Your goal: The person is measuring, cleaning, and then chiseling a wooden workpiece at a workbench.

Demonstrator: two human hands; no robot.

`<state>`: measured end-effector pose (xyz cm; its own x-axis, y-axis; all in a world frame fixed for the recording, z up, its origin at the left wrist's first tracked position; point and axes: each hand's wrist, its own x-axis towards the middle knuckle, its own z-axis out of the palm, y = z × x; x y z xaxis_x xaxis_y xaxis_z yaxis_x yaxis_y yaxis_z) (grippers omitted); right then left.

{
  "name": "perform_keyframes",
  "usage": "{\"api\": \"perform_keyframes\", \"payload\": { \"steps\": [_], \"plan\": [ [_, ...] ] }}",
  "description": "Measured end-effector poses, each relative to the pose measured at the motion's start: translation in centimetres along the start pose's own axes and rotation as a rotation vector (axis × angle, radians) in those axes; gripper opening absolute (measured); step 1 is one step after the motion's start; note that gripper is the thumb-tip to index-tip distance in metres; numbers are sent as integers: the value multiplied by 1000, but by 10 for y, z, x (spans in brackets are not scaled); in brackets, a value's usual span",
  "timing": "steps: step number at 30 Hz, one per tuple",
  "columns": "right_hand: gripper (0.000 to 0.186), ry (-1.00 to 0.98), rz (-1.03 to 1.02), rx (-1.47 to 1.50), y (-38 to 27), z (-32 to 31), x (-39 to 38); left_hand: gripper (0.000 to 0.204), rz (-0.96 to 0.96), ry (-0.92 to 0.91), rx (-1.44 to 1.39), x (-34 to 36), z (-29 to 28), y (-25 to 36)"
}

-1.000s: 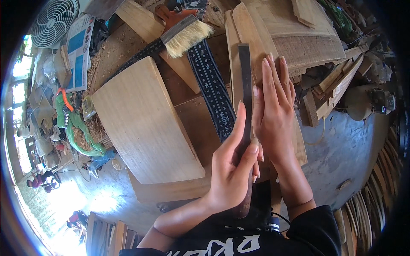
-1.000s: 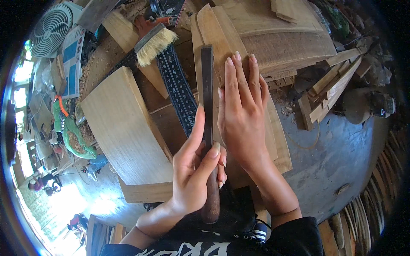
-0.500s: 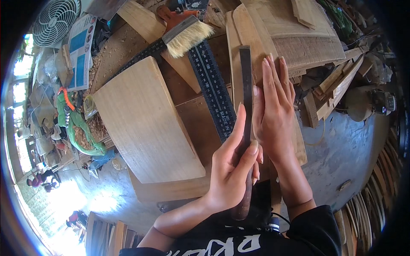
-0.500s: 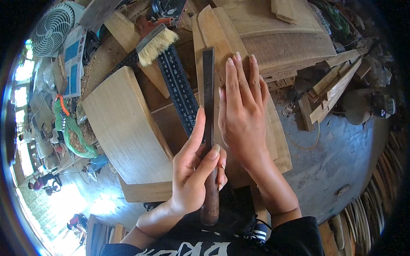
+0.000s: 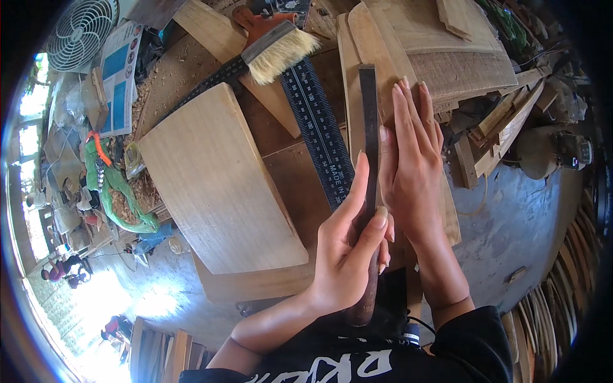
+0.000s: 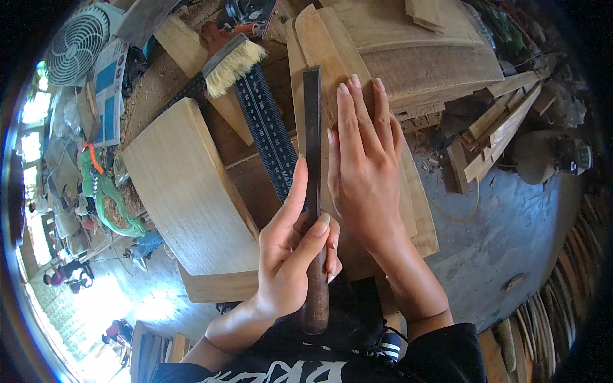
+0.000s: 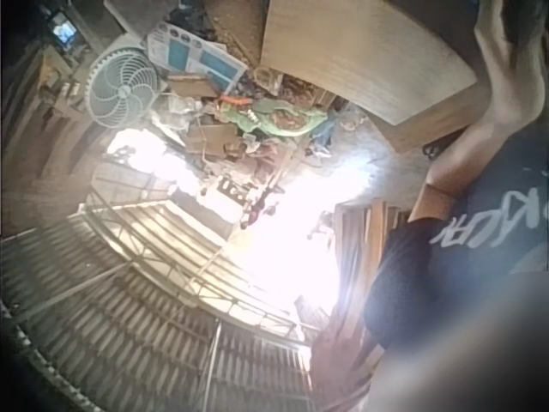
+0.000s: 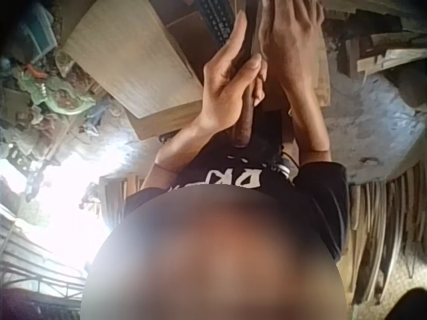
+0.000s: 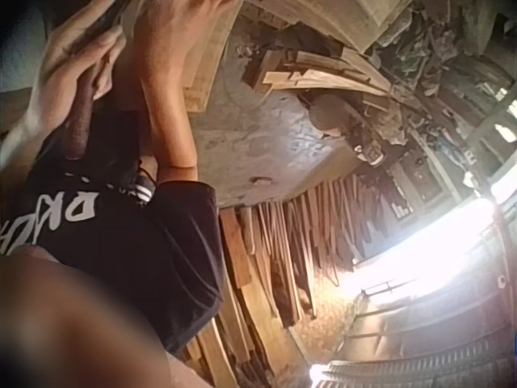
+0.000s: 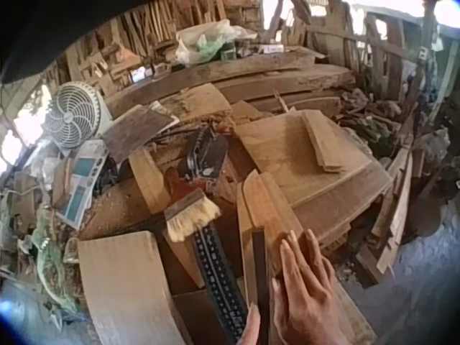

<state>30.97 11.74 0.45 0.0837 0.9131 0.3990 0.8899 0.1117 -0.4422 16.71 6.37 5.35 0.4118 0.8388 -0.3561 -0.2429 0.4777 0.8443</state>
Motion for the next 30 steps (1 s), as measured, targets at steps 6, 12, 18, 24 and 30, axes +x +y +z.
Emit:
{"api": "perform_keyframes", "payload": {
  "steps": [6, 12, 18, 24, 30],
  "plan": [
    [51, -9, 4, -12, 0, -1, 0, 71, 14, 15, 32, 1, 1, -4],
    [51, -23, 27, -4, 0, -1, 1, 70, 37, 31, 81, 4, 5, -9],
    [51, -12, 27, 17, -1, -3, 1, 70, 50, 39, 38, 13, 6, -8],
    [51, -5, 20, 15, 0, -2, 1, 70, 5, 28, 8, 1, 10, -4],
    [52, -9, 14, 14, 2, -1, 1, 70, 18, 21, 2, 4, 9, -7]
  ]
}}
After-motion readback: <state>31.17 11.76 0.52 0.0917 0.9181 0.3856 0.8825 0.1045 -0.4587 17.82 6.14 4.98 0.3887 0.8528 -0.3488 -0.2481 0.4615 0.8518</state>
